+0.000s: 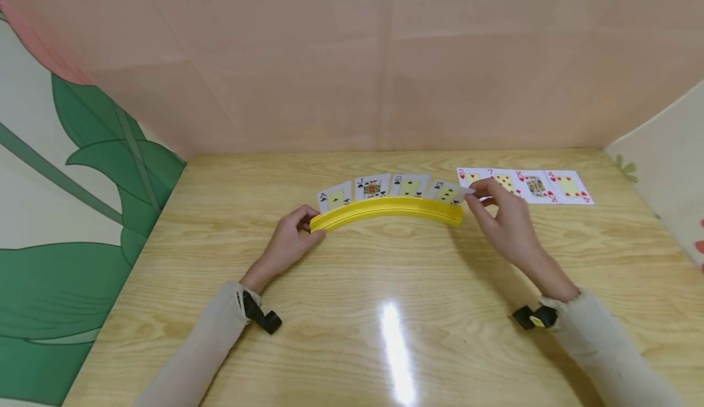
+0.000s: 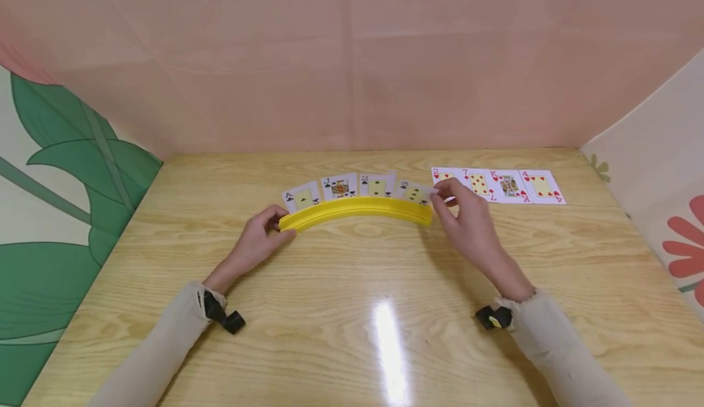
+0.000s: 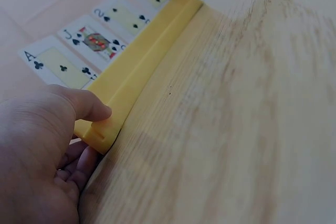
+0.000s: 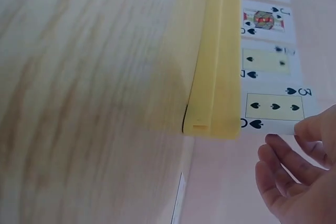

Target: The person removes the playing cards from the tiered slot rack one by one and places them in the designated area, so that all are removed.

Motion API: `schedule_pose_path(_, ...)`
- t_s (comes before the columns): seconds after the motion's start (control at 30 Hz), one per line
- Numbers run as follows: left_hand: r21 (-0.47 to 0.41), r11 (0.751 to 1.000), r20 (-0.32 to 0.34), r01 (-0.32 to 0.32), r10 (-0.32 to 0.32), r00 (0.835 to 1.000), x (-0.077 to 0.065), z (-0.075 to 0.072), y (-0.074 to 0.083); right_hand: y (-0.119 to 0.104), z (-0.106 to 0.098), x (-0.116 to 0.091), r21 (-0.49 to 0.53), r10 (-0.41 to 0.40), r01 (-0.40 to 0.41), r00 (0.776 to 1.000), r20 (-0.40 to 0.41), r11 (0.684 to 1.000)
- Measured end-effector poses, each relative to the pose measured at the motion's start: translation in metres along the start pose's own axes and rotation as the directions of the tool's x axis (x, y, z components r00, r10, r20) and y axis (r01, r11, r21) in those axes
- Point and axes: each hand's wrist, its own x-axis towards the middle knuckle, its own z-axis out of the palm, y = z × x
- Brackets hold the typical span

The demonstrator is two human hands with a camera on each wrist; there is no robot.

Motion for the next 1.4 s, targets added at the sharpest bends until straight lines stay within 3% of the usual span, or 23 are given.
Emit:
schedule_pose_path(0.23, -0.003, 1.000, -0.002, -0.005, 0.005, 1.000, 0.000, 0.000, -0.001, -0.001, -0.007, 0.002, -0.008, 0.006, -0.006, 1.000, -0.009, 1.000)
schedule_pose_path(0.77, 0.013, 1.000, -0.002, 0.012, -0.012, 1.000, 0.000, -0.002, -0.004, 0.006, -0.038, 0.014, 0.002, 0.089, -0.089, 0.988, -0.125, 0.996)
schedule_pose_path(1.0, 0.012, 1.000, -0.005, 0.025, -0.025, 1.000, -0.001, -0.003, -0.004, 0.015, -0.040, 0.015, -0.012, 0.057, -0.060, 0.988, -0.147, 0.998)
schedule_pose_path(1.17, 0.014, 0.999, -0.008, 0.030, -0.030, 1.000, -0.001, -0.002, -0.003, 0.023, -0.047, 0.016, -0.064, 0.044, -0.050, 0.995, -0.086, 0.997)
schedule_pose_path(1.4, 0.015, 1.000, -0.009, 0.023, -0.023, 1.000, -0.002, -0.003, -0.003, 0.035, -0.054, 0.014, -0.132, 0.107, -0.091, 0.987, 0.117, 0.987)
